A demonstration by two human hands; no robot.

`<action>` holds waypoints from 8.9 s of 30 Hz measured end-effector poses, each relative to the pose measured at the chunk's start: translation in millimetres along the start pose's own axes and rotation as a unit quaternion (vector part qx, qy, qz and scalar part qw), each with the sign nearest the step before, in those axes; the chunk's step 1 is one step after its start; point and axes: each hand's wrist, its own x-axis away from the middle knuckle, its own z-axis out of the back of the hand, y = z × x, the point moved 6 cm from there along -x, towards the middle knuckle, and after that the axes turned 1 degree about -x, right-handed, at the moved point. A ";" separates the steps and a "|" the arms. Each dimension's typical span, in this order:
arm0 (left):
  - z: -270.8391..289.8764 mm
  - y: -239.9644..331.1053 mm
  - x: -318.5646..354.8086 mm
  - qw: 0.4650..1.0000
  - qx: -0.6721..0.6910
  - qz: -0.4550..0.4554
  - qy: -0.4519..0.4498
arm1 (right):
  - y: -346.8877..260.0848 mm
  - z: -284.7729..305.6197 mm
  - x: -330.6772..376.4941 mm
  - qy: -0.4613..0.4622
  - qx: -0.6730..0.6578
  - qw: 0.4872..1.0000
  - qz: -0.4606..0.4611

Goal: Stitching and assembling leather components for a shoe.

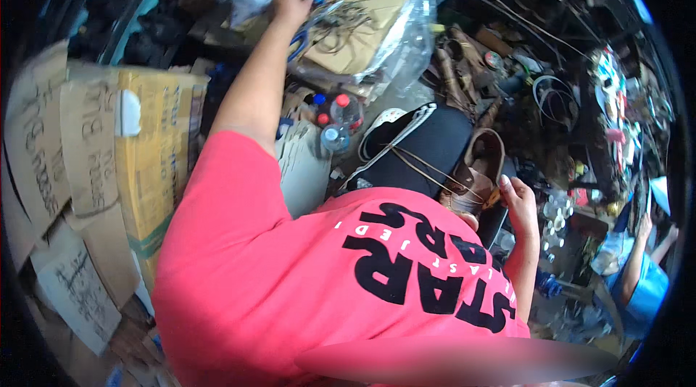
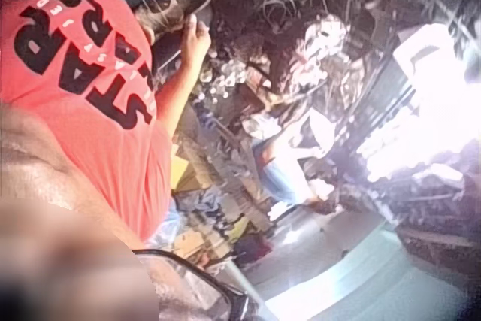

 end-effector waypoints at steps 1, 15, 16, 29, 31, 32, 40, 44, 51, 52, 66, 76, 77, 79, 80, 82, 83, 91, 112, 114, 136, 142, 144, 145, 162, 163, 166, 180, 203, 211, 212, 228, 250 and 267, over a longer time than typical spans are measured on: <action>-8.8 -8.3 -1.5 0.997 0.071 0.013 -0.015 | 1.0 1.6 3.8 0.012 0.003 1.000 -0.012; -83.1 -94.7 -27.2 0.923 0.361 0.060 -0.121 | 12.8 -0.7 6.9 0.003 0.053 0.999 0.005; -86.2 -97.8 -27.5 0.919 0.366 0.089 -0.118 | 13.4 -0.9 6.1 -0.001 0.047 0.999 0.004; -47.4 -49.5 -41.4 0.995 0.036 -0.001 -0.093 | 14.9 -2.1 5.9 0.006 0.046 0.999 0.002; -38.4 -40.9 -37.8 0.996 0.031 -0.029 -0.079 | 13.3 -1.1 7.6 0.014 0.040 0.999 0.007; -34.3 -38.0 -35.8 0.996 0.027 -0.043 -0.072 | 13.2 -0.8 8.3 0.016 0.034 0.999 0.005; -29.0 -43.4 -25.7 0.987 0.141 -0.016 -0.081 | 13.6 -2.9 5.0 0.006 0.047 0.999 0.005; -22.7 -37.9 -23.1 0.993 0.079 0.007 -0.089 | 14.9 -3.0 5.8 0.014 0.041 0.999 0.011; 7.1 10.6 -10.9 0.975 -0.098 -0.201 -0.019 | 12.5 -0.9 9.3 0.007 0.037 0.999 0.003; 8.5 14.5 -9.5 0.970 -0.111 -0.216 -0.020 | 11.7 -0.7 9.4 0.007 0.037 0.999 0.002; 118.8 48.4 70.6 0.997 -0.025 -0.070 -0.015 | 18.8 -2.2 9.5 0.015 -0.009 1.000 -0.007; 245.0 310.5 137.1 0.739 0.569 -0.361 -0.007 | 15.6 -8.1 6.0 0.026 0.020 0.999 0.007; 254.1 331.6 142.5 0.685 0.628 -0.370 -0.013 | 16.5 -8.7 6.5 0.029 0.025 0.999 0.006; 271.9 366.0 147.7 0.558 0.720 -0.409 -0.047 | 18.1 -8.1 10.6 0.040 0.014 0.999 0.016; 281.0 380.0 147.3 0.517 0.721 -0.456 -0.070 | 19.1 -8.4 11.4 0.041 0.008 0.999 0.017; 298.5 400.4 150.0 0.468 0.702 -0.516 -0.148 | 20.7 -7.9 13.2 0.047 0.005 0.999 0.021; 303.3 410.3 152.7 0.462 0.678 -0.535 -0.199 | 22.6 -8.0 13.3 0.045 0.004 0.999 0.010; 292.3 451.6 165.7 0.171 0.713 -0.596 -0.328 | 23.2 -7.5 10.3 0.035 0.003 0.999 0.028; 45.9 -47.2 134.4 0.983 -0.024 0.116 -0.141 | 28.1 2.7 -1.1 -0.002 0.004 0.999 0.041; 49.8 -31.1 135.8 0.991 -0.007 0.084 -0.104 | 28.6 2.3 -1.8 -0.006 0.002 0.999 0.038; 78.6 23.1 80.2 0.989 -0.110 -0.013 -0.094 | 33.2 4.2 2.0 -0.001 -0.019 0.999 0.044; 78.1 -3.2 76.4 0.994 -0.071 0.004 -0.085 | 33.1 3.1 3.6 0.006 -0.014 0.999 0.048; 91.8 -17.7 72.7 0.997 -0.079 0.008 -0.007 | 34.3 2.4 5.3 0.003 -0.012 0.999 0.043; 99.3 -27.7 70.4 0.999 -0.035 0.033 0.017 | 33.2 3.3 6.3 0.013 -0.008 0.998 0.054; 141.1 -54.7 71.9 0.598 0.685 0.413 0.051 | 40.9 14.6 8.9 0.095 -0.088 0.988 0.079; 142.4 -44.6 71.8 0.596 0.685 0.413 0.071 | 40.6 17.1 9.5 0.104 -0.090 0.986 0.092; 140.5 -2.5 73.6 0.566 0.743 0.347 0.081 | 42.1 30.3 13.2 0.178 -0.162 0.966 0.099; 73.3 360.2 163.4 0.210 0.886 0.176 -0.375 | -115.1 9.8 15.4 0.017 -0.356 0.882 0.307; 7.4 395.1 271.8 0.784 0.237 -0.461 -0.342 | 29.2 28.4 75.3 0.113 -0.331 0.929 0.122; 26.3 365.3 249.1 0.757 0.360 -0.300 -0.455 | -3.0 -12.6 32.6 0.184 0.038 0.975 0.115; 24.4 346.0 243.6 0.762 0.358 -0.219 -0.493 | -4.5 -12.5 29.6 0.183 0.095 0.971 0.123; 19.1 373.0 251.1 0.805 0.299 -0.438 -0.266 | 51.6 2.4 138.4 -0.222 -0.269 0.934 -0.074; 16.2 375.2 274.5 0.797 0.331 -0.452 -0.226 | 66.1 -21.8 108.9 -0.130 -0.237 0.956 -0.117; 15.7 373.0 278.2 0.790 0.356 -0.452 -0.212 | 67.8 -29.6 105.2 -0.165 -0.256 0.945 -0.120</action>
